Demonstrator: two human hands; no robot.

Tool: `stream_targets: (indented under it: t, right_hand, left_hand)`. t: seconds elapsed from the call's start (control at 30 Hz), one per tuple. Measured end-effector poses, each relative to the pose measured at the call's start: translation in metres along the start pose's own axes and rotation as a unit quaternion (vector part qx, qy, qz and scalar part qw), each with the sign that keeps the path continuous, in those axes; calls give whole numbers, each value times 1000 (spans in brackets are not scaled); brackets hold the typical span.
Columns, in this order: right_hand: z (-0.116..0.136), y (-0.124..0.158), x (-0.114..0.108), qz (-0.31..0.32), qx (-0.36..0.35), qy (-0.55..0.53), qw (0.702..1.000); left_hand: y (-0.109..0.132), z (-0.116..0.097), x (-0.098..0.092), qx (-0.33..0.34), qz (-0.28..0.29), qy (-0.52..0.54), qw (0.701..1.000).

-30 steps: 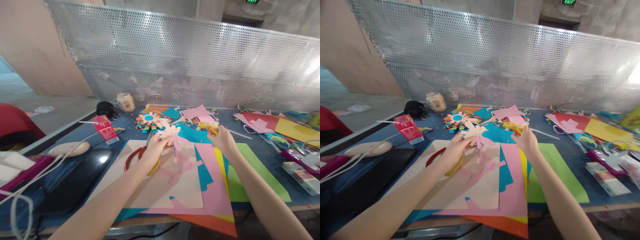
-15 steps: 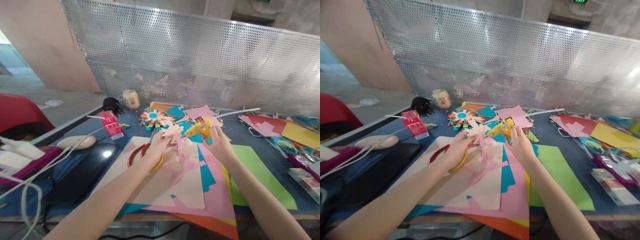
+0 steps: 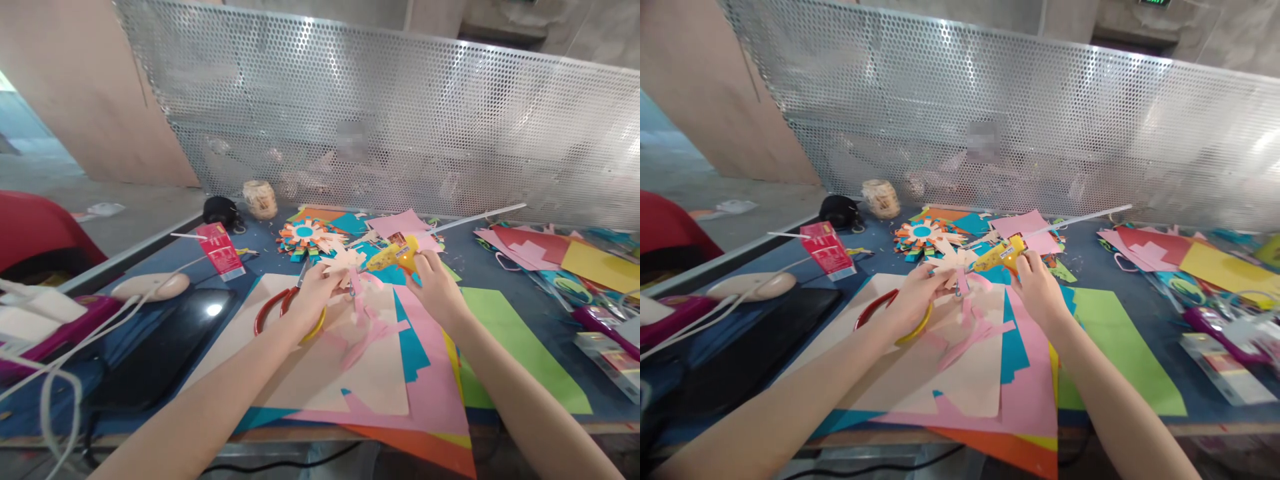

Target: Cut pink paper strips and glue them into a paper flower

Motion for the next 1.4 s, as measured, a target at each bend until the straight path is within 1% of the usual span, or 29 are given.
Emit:
stream_targets:
  t: [0.17,0.43,0.87,1.0,1.2,1.4]
  right_hand:
    - [-3,0,0,4,6,0,1000]
    - [0,1,0,0,-2,3,1000]
    - [6,4,0,-11,-34,19,999]
    - [3,3,-2,-16,-22,15,1000]
    - [1,3,1,12,-4,15,1000]
    - [-3,1,3,23,16,21,999]
  left_hand:
    - [0,-1,1,6,6,14,1000]
    - [0,0,2,-2,12,1,1000]
    - [-2,-1,-4,8,-8,-6,1000]
    - [-1,-2,-4,6,-10,-4,1000]
    - [-2,0,-6,5,-16,-7,1000]
    - [-3,0,-7,9,-25,-11,1000]
Point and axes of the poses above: each hand's wrist, its own y-axis away from the middle knuckle, its own x-axis out of the palm, z = x × y, the point moved 8 cm from there along -y, towards the middle knuckle, and after that the axes turned 15 degrees about x, right-handed, at the moved point
